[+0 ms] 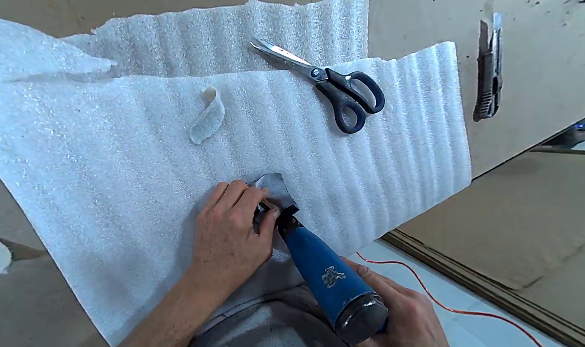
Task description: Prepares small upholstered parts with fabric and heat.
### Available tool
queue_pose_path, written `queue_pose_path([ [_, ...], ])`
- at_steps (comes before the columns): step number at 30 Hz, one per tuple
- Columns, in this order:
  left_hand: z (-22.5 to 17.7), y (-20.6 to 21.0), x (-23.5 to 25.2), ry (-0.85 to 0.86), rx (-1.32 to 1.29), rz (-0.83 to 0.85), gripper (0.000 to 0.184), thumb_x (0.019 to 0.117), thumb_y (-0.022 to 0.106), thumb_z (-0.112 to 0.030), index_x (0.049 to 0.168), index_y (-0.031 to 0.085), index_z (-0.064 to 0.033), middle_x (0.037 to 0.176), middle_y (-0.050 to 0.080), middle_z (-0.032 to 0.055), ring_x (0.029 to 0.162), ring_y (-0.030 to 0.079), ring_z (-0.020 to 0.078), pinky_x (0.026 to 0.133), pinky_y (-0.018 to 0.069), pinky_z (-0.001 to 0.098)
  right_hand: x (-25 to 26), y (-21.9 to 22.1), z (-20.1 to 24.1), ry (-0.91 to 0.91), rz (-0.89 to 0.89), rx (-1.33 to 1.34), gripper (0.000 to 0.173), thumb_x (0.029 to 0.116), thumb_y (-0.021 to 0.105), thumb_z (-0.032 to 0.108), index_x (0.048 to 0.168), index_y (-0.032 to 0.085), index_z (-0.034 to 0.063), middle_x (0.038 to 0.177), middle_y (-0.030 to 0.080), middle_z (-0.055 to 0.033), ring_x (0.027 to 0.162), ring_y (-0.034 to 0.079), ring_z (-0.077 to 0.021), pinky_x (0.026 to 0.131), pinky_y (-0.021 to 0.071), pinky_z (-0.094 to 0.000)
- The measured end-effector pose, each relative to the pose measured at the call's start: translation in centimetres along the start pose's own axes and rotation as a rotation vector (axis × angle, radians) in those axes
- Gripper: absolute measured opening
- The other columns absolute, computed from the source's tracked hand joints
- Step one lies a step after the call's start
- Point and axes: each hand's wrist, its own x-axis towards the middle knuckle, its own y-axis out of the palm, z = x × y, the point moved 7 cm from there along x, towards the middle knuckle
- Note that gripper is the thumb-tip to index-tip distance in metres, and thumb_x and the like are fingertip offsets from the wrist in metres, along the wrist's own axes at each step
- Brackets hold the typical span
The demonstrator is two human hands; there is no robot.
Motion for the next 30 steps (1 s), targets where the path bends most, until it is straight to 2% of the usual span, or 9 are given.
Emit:
queue_pose_path([
  [3,0.6,-0.8,0.2,0.039,-0.075,0.045,0.035,0.0891,0.063,-0.034,0.115,0.079,-0.0164,0.094,0.066,-0.0019,0.084,0.063,0.0116,0.068,0.0526,0.0278,0.1,0.0,-0.1,0.008,0.009,0.013,0.045,0.0869,0.071,0.037,0.119,0.073,0.0062,0.096,0.078,-0.0075,0.085,0.074,-0.0151,0.072,0.0594,-0.0345],
  [5,0.5,-1.8,0.2,0.116,-0.081,0.002,0.037,0.0888,0.062,-0.031,0.119,0.077,-0.0166,0.098,0.062,0.0008,0.083,0.059,0.0113,0.066,0.0505,0.0273,0.0,-0.1,-0.1,0.017,0.016,0.015,0.045,0.0864,0.072,0.036,0.12,0.073,0.0068,0.095,0.078,-0.0073,0.085,0.074,-0.0154,0.072,0.0597,-0.035],
  [7,-0.4,-2.3,0.4,0.309,-0.092,0.017,0.032,0.0919,0.061,-0.026,0.119,0.075,-0.0176,0.108,0.065,0.0056,0.103,0.059,0.021,0.084,0.0456,0.0414,0.1,0.0,-0.1,0.024,0.021,0.02,0.045,0.0858,0.072,0.036,0.12,0.073,0.0072,0.094,0.078,-0.0076,0.084,0.074,-0.0162,0.071,0.0595,-0.0359],
  [8,-0.9,-2.0,0.6,0.418,-0.09,0.078,0.03,0.0926,0.06,-0.025,0.118,0.075,-0.0206,0.111,0.067,0.0045,0.111,0.059,0.0235,0.094,0.0422,0.0478,0.2,0.0,-0.1,0.028,0.02,0.023,0.044,0.0858,0.072,0.035,0.12,0.073,0.0075,0.095,0.078,-0.0076,0.084,0.074,-0.016,0.071,0.0595,-0.0357],
  [9,-1.3,-1.4,0.9,0.516,-0.074,0.158,0.03,0.0926,0.06,-0.025,0.118,0.076,-0.023,0.111,0.068,0.0021,0.114,0.059,0.0235,0.098,0.0407,0.0504,0.1,0.0,-0.1,0.033,0.015,0.023,0.044,0.0853,0.072,0.035,0.12,0.073,0.0077,0.094,0.078,-0.0075,0.084,0.074,-0.0158,0.07,0.0592,-0.0354],
  [11,-1.6,0.1,1.6,0.64,-0.023,0.308,0.034,0.0898,0.06,-0.025,0.12,0.076,-0.0237,0.111,0.067,-0.0001,0.111,0.059,0.023,0.095,0.0431,0.0485,0.1,0.1,0.0,0.034,0.009,0.023,0.045,0.0846,0.071,0.035,0.12,0.073,0.0068,0.093,0.078,-0.0078,0.082,0.074,-0.0161,0.069,0.0591,-0.0354],
  [15,-1.8,1.3,3.1,0.729,0.026,0.45,0.027,0.0923,0.063,-0.029,0.114,0.079,-0.0233,0.1,0.064,-0.0004,0.094,0.057,0.0209,0.079,0.0422,0.0413,0.0,0.3,0.1,0.05,0.008,0.057,0.043,0.0876,0.071,0.035,0.119,0.073,0.0057,0.092,0.077,-0.009,0.081,0.073,-0.0165,0.07,0.0585,-0.0348],
  [20,-1.9,1.6,3.6,0.78,0.015,0.459,0.022,0.0914,0.064,-0.024,0.107,0.08,-0.024,0.096,0.064,-0.002,0.088,0.057,0.0182,0.074,0.0397,0.0383,-0.3,0.6,0.3,0.059,-0.002,0.068,0.043,0.0866,0.071,0.032,0.119,0.073,0.0042,0.093,0.078,-0.01,0.082,0.074,-0.0164,0.071,0.0587,-0.0338],
  [30,-2.1,2.0,3.4,0.8,0.031,0.456,0.022,0.09,0.062,-0.024,0.105,0.078,-0.021,0.097,0.065,-0.0039,0.089,0.056,0.0177,0.073,0.0376,0.038,-0.6,0.9,0.3,0.104,-0.013,0.082,0.041,0.0846,0.073,0.028,0.118,0.073,0.004,0.094,0.078,-0.0092,0.083,0.074,-0.0149,0.072,0.0591,-0.0328],
])
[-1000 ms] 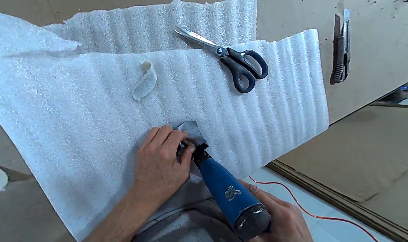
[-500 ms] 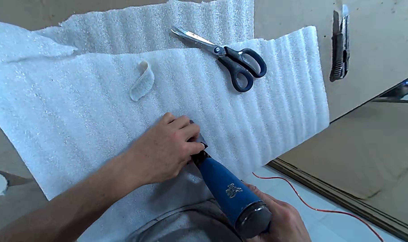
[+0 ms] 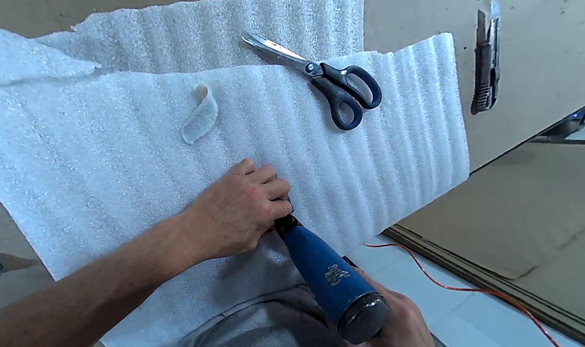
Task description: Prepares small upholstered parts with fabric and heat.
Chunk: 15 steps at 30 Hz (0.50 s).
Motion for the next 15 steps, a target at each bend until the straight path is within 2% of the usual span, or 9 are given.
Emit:
queue_pose_path([
  [6,0.0,-0.1,0.0,0.004,0.0,0.006,0.022,0.0887,0.064,-0.024,0.105,0.078,-0.0213,0.099,0.065,-0.0037,0.09,0.056,0.0177,0.073,0.0378,0.038,0.6,-0.8,0.0,-0.023,0.042,-0.027,0.04,0.0871,0.071,0.031,0.119,0.073,0.0075,0.091,0.077,-0.0075,0.079,0.072,-0.015,0.067,0.058,-0.0346],
  [12,0.0,0.1,0.0,0.0,-0.003,0.012,0.021,0.0885,0.064,-0.024,0.104,0.078,-0.0206,0.099,0.065,-0.0039,0.091,0.056,0.0178,0.074,0.0376,0.0385,0.9,-1.2,0.3,-0.037,0.06,-0.074,0.041,0.0859,0.07,0.032,0.119,0.073,0.0072,0.089,0.077,-0.0086,0.078,0.073,-0.018,0.065,0.0576,-0.0376],
  [15,0.6,-0.8,-0.5,0.003,-0.11,-0.018,0.026,0.0878,0.065,-0.022,0.11,0.078,-0.0174,0.101,0.066,-0.001,0.095,0.059,0.0188,0.077,0.0446,0.0374,0.7,-1.0,0.5,-0.029,0.065,-0.066,0.042,0.0845,0.073,0.029,0.119,0.073,0.0045,0.091,0.077,-0.0103,0.079,0.074,-0.0202,0.066,0.0588,-0.0397],
])
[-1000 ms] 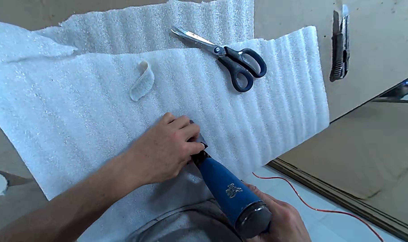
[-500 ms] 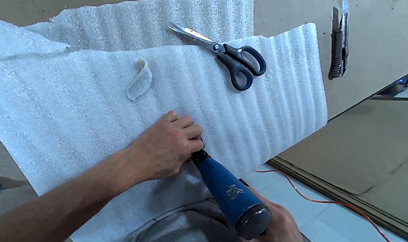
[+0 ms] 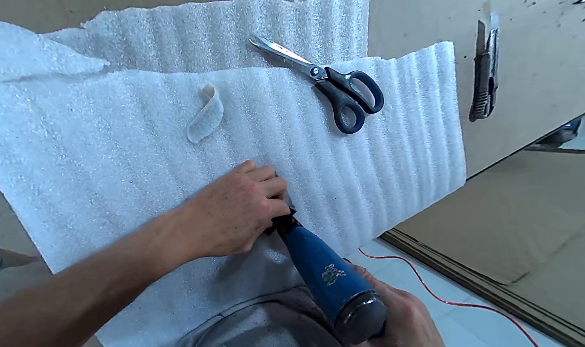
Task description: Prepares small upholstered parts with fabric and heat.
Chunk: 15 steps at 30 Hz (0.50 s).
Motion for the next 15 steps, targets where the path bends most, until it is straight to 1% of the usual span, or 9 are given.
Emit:
queue_pose_path([
  [1,0.4,-0.7,-0.3,-0.004,-0.04,-0.023,0.029,0.0869,0.064,-0.022,0.112,0.077,-0.0161,0.105,0.068,0.0,0.098,0.062,0.018,0.08,0.0498,0.0357,0.0,0.0,0.0,0.003,-0.001,0.008,0.042,0.0842,0.073,0.027,0.12,0.073,0.004,0.092,0.077,-0.0107,0.08,0.074,-0.0203,0.068,0.0593,-0.0397],
  [2,0.9,-1.5,-0.6,-0.009,-0.063,-0.054,0.029,0.0885,0.062,-0.021,0.112,0.078,-0.0155,0.108,0.068,0.0007,0.101,0.063,0.0163,0.084,0.0543,0.0325,0.0,0.1,-0.2,0.008,-0.006,0.016,0.042,0.0836,0.073,0.026,0.119,0.073,0.004,0.091,0.077,-0.0107,0.08,0.074,-0.0199,0.068,0.0592,-0.0394],
  [3,1.1,-2.0,-0.9,-0.013,-0.069,-0.084,0.022,0.093,0.061,-0.021,0.105,0.078,-0.0147,0.107,0.067,0.0016,0.1,0.064,0.0153,0.083,0.0559,0.0294,0.0,0.1,-0.3,0.014,-0.007,0.021,0.042,0.0836,0.073,0.027,0.119,0.073,0.0045,0.09,0.077,-0.0103,0.079,0.074,-0.0193,0.066,0.0588,-0.0389],
  [4,1.3,-2.1,-1.1,-0.015,-0.057,-0.109,0.02,0.0955,0.06,-0.021,0.099,0.079,-0.0145,0.104,0.066,0.0017,0.098,0.063,0.0151,0.081,0.055,0.0278,-0.1,0.1,-0.3,0.017,-0.005,0.025,0.041,0.084,0.072,0.027,0.119,0.073,0.0049,0.09,0.077,-0.0098,0.078,0.073,-0.0186,0.066,0.0586,-0.0384],
  [5,1.3,-2.1,-1.2,-0.014,-0.04,-0.121,0.02,0.0961,0.059,-0.019,0.096,0.079,-0.0148,0.101,0.066,0.0007,0.096,0.062,0.0155,0.079,0.0529,0.0277,0.0,0.1,-0.4,0.018,-0.001,0.028,0.041,0.0847,0.072,0.028,0.119,0.073,0.0052,0.09,0.077,-0.0095,0.078,0.073,-0.0183,0.066,0.0587,-0.038],
  [7,1.4,-1.9,-1.2,-0.023,0.0,-0.115,0.021,0.096,0.058,-0.018,0.095,0.079,-0.0169,0.098,0.067,-0.0022,0.097,0.06,0.0166,0.08,0.0502,0.0296,0.1,0.1,-0.3,0.02,0.006,0.034,0.042,0.0852,0.073,0.029,0.12,0.072,0.0052,0.091,0.077,-0.0099,0.079,0.073,-0.0179,0.066,0.0587,-0.0378],
  [9,1.4,-1.7,-1.2,-0.026,0.008,-0.116,0.021,0.0954,0.058,-0.017,0.094,0.079,-0.0178,0.097,0.069,-0.0033,0.097,0.06,0.0172,0.08,0.0478,0.0318,0.1,0.2,-0.3,0.025,0.019,0.033,0.042,0.0854,0.072,0.029,0.12,0.072,0.0051,0.091,0.077,-0.0101,0.079,0.073,-0.0176,0.066,0.0583,-0.0375],
  [11,1.4,-1.6,-1.1,-0.028,0.019,-0.119,0.021,0.0945,0.058,-0.017,0.093,0.079,-0.0181,0.097,0.069,-0.0037,0.097,0.06,0.0173,0.079,0.0475,0.0321,0.2,0.1,-0.3,0.03,0.028,0.027,0.042,0.085,0.073,0.029,0.119,0.072,0.0051,0.09,0.077,-0.0099,0.077,0.073,-0.0178,0.065,0.058,-0.0376],
  [15,1.3,-1.4,-1.2,-0.043,0.048,-0.135,0.02,0.0931,0.058,-0.016,0.09,0.078,-0.0163,0.097,0.069,-0.0025,0.096,0.06,0.0181,0.077,0.0478,0.033,0.3,0.2,0.1,0.049,0.043,0.012,0.04,0.0847,0.073,0.03,0.112,0.072,0.0015,0.084,0.076,-0.0114,0.074,0.073,-0.0194,0.063,0.0574,-0.0389],
])
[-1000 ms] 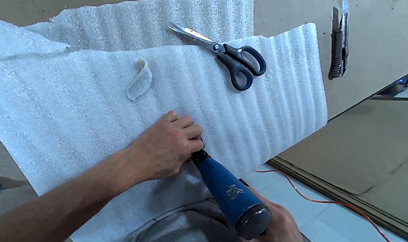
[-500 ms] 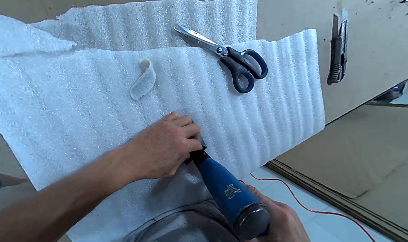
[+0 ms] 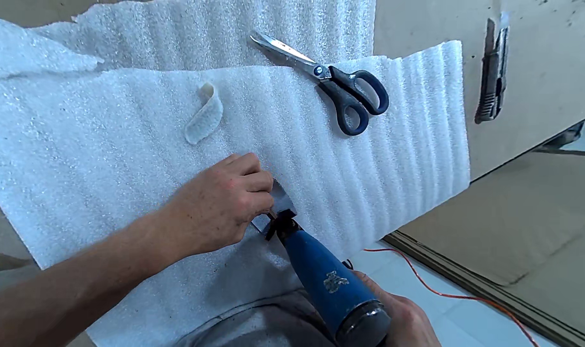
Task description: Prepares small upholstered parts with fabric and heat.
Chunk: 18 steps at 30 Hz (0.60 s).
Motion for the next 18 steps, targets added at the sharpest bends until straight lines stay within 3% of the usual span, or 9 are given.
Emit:
queue_pose_path([
  [3,-0.3,0.0,-0.2,-0.009,0.024,-0.026,0.02,0.0935,0.058,-0.015,0.092,0.078,-0.015,0.097,0.069,-0.0011,0.097,0.061,0.0193,0.077,0.0485,0.0343,-1.5,-0.7,-1.1,0.001,-0.056,0.088,0.037,0.0868,0.073,0.028,0.112,0.071,0.0005,0.087,0.076,-0.011,0.076,0.073,-0.0149,0.067,0.0592,-0.0345],
  [5,-0.3,0.0,-0.4,0.007,0.06,-0.043,0.02,0.0942,0.058,-0.015,0.096,0.078,-0.0153,0.098,0.069,-0.0006,0.098,0.062,0.0198,0.078,0.0492,0.0347,-2.7,-2.0,-3.3,0.026,-0.124,0.244,0.044,0.0913,0.074,0.026,0.119,0.065,-0.0057,0.096,0.074,-0.0125,0.088,0.073,-0.0132,0.079,0.0622,-0.0365],
  [7,-0.7,0.1,-0.9,0.028,0.087,-0.051,0.02,0.0963,0.058,-0.016,0.1,0.078,-0.0141,0.101,0.07,0.0014,0.1,0.062,0.0217,0.08,0.0497,0.0357,-3.4,-4.5,-4.4,0.057,-0.233,0.269,0.038,0.0966,0.071,0.028,0.115,0.061,-0.0042,0.098,0.073,-0.003,0.093,0.07,-0.0033,0.084,0.0612,-0.0308],
  [8,-0.8,0.1,-1.1,0.035,0.11,-0.054,0.021,0.0964,0.057,-0.018,0.103,0.077,-0.0137,0.103,0.07,0.0023,0.101,0.063,0.0227,0.082,0.0501,0.0367,-2.8,-6.1,-4.4,0.072,-0.307,0.177,0.037,0.0961,0.07,0.028,0.113,0.062,-0.004,0.094,0.072,-0.001,0.088,0.069,-0.0012,0.08,0.0616,-0.0282],
  [11,-1.1,0.2,-1.5,0.029,0.132,-0.064,0.02,0.0952,0.058,-0.015,0.104,0.076,-0.0146,0.106,0.07,0.0036,0.105,0.063,0.0238,0.085,0.0514,0.0389,1.0,-8.4,-5.7,0.083,-0.498,-0.218,0.051,0.093,0.058,0.043,0.118,0.063,-0.0008,0.082,0.067,-0.0119,0.066,0.065,-0.0233,0.053,0.051,-0.0479],
  [12,-1.3,0.2,-1.5,0.017,0.137,-0.071,0.019,0.0941,0.059,-0.013,0.102,0.076,-0.0144,0.106,0.07,0.004,0.105,0.063,0.024,0.085,0.0514,0.0394,2.7,-8.5,-6.4,0.075,-0.551,-0.291,0.056,0.0909,0.055,0.042,0.128,0.062,0.0004,0.086,0.068,-0.0166,0.068,0.065,-0.0323,0.053,0.0486,-0.0558],
  [15,-2.0,0.1,-1.7,-0.048,0.193,-0.116,0.018,0.094,0.059,-0.014,0.101,0.076,-0.0137,0.104,0.071,0.0042,0.104,0.066,0.0239,0.086,0.0536,0.0398,7.4,-7.9,-8.2,0.064,-0.55,-0.321,0.064,0.0917,0.063,0.03,0.149,0.05,0.0041,0.12,0.065,-0.0286,0.102,0.065,-0.0508,0.077,0.0489,-0.0716],
  [17,-2.3,0.1,-2.3,-0.111,0.214,-0.149,0.019,0.0946,0.059,-0.016,0.101,0.076,-0.0133,0.102,0.071,0.0034,0.103,0.066,0.023,0.085,0.0534,0.039,8.0,-6.8,-7.2,0.004,-0.551,-0.299,0.058,0.0936,0.068,0.026,0.145,0.054,0.0044,0.133,0.058,-0.0285,0.118,0.058,-0.0514,0.089,0.0473,-0.0717],
  [18,-2.5,0.2,-2.6,-0.14,0.221,-0.163,0.019,0.0952,0.059,-0.018,0.1,0.076,-0.0133,0.101,0.071,0.003,0.103,0.066,0.0228,0.084,0.0532,0.0392,7.3,-5.9,-5.7,-0.062,-0.567,-0.266,0.047,0.095,0.067,0.024,0.137,0.062,0.003,0.131,0.061,-0.0256,0.117,0.06,-0.0468,0.09,0.0502,-0.0667],
])
